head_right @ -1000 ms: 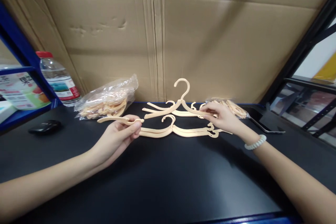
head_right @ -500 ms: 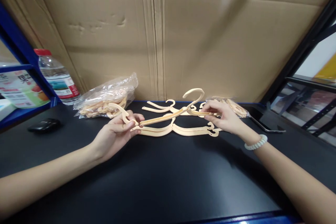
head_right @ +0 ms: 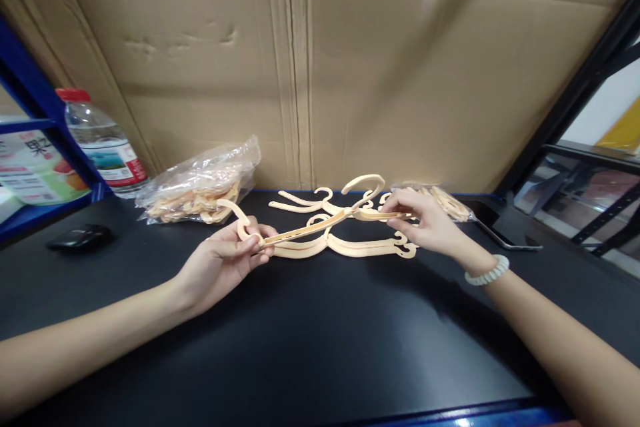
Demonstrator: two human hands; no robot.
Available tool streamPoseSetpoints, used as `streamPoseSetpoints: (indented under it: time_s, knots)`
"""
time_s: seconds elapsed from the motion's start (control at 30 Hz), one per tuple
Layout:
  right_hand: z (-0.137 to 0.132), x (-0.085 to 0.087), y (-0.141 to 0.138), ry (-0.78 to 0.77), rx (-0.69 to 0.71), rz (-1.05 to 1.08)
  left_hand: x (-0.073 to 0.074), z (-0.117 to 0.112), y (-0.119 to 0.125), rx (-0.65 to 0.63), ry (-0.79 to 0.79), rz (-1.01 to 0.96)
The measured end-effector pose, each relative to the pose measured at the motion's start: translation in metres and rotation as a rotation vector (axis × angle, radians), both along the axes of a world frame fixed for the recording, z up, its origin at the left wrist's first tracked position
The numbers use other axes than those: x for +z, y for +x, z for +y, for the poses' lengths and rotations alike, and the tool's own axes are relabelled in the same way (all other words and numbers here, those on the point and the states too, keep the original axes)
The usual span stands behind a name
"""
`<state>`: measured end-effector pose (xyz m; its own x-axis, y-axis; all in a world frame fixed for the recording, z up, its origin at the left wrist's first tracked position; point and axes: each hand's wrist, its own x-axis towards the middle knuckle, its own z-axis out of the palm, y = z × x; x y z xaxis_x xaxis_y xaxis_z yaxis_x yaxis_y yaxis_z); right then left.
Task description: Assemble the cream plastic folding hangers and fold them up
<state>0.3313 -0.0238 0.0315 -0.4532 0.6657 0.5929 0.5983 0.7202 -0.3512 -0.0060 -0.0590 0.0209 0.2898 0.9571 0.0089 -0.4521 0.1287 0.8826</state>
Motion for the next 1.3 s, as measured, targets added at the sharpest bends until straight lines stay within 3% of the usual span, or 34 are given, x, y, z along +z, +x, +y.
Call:
streamPoseSetpoints:
  time_s: [0.27, 0.7, 1.3]
  knots:
    - [-0.0003, -0.0010, 0.0022, 0.013, -0.008, -0.037, -0.0012, -0.0003, 0.0029, 0.049, 0.004, 0.021]
    - [0.0009, -0.0008, 0.0014, -0.045, -0.007, -0.010, -0.0041, 0.0008, 0.0028, 0.027, 0.079, 0.034]
    - [-0.0064, 0.0011, -0.0066, 0.092, -0.015, -0.040, -0.0032, -0.0013, 0.0060, 0.137, 0.023, 0.117]
